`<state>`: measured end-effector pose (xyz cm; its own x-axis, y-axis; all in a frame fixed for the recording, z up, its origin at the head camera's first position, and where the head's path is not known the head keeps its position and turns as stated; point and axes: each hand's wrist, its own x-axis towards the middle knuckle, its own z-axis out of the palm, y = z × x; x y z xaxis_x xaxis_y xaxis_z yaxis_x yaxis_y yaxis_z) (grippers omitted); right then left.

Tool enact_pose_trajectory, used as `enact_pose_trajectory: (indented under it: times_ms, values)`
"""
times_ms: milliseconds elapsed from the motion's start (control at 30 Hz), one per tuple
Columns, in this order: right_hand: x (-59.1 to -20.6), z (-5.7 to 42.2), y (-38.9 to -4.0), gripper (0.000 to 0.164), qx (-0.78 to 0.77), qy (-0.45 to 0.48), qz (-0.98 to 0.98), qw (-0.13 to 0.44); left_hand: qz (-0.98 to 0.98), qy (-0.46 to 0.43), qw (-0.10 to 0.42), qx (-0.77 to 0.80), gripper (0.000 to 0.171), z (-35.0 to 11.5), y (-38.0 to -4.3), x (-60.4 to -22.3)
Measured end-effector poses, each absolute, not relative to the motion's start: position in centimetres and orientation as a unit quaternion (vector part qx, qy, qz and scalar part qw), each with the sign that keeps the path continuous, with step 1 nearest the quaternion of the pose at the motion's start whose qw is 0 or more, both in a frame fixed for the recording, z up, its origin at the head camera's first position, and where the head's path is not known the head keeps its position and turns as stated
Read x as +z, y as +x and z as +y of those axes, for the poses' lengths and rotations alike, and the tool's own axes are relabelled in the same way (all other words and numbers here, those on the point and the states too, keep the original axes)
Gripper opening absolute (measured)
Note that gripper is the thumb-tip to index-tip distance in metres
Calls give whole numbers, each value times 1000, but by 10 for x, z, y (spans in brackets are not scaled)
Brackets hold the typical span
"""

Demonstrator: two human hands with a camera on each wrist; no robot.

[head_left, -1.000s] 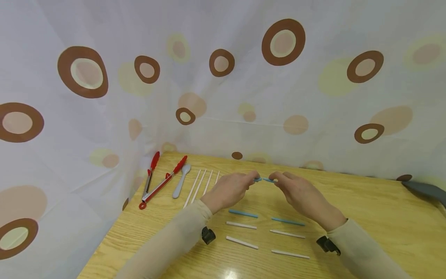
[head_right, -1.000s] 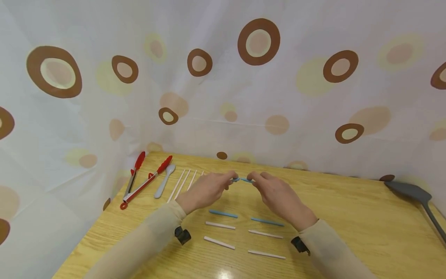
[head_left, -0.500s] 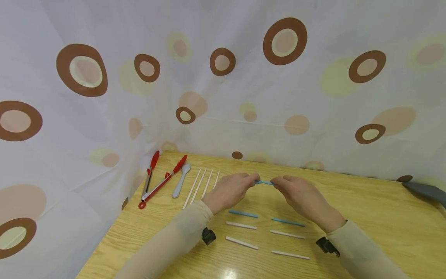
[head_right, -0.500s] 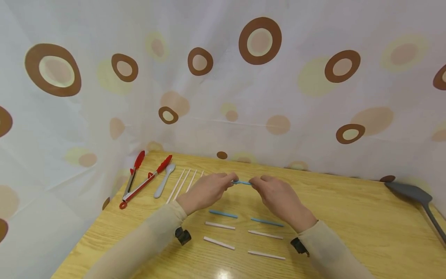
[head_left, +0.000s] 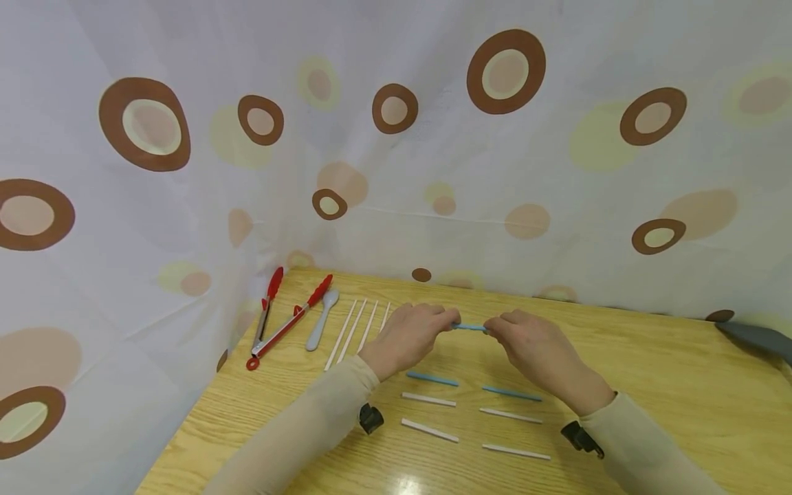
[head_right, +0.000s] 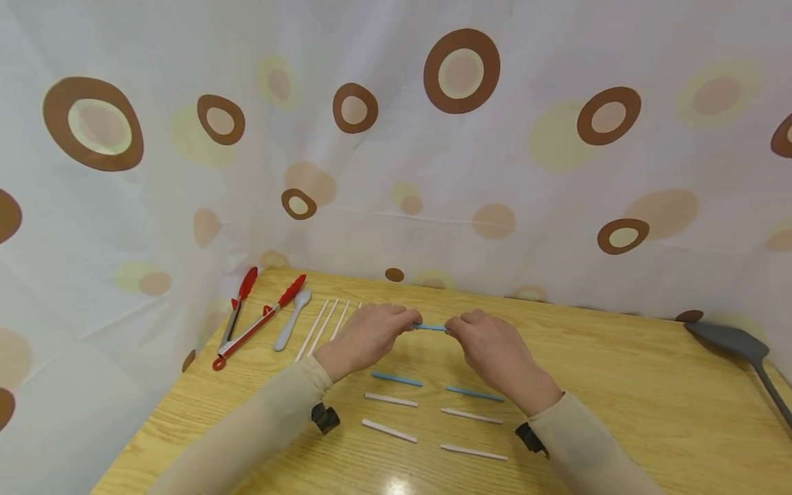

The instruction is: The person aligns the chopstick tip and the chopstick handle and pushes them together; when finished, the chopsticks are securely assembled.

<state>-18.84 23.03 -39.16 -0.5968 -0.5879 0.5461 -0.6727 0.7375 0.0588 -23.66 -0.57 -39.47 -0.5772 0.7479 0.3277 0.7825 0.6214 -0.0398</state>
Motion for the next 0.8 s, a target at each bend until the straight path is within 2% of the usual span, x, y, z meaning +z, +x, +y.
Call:
enact_pose_trajectory:
  times_ms: [367,800]
  values:
    - [-391,228,-187,16,68,348,-899,258,-887,-434,155,-41,15,-5,-235,-392]
    - [-392,226,-185,15,89,348,-895,265,-878,-449,153,-70,17,-9,-237,-394]
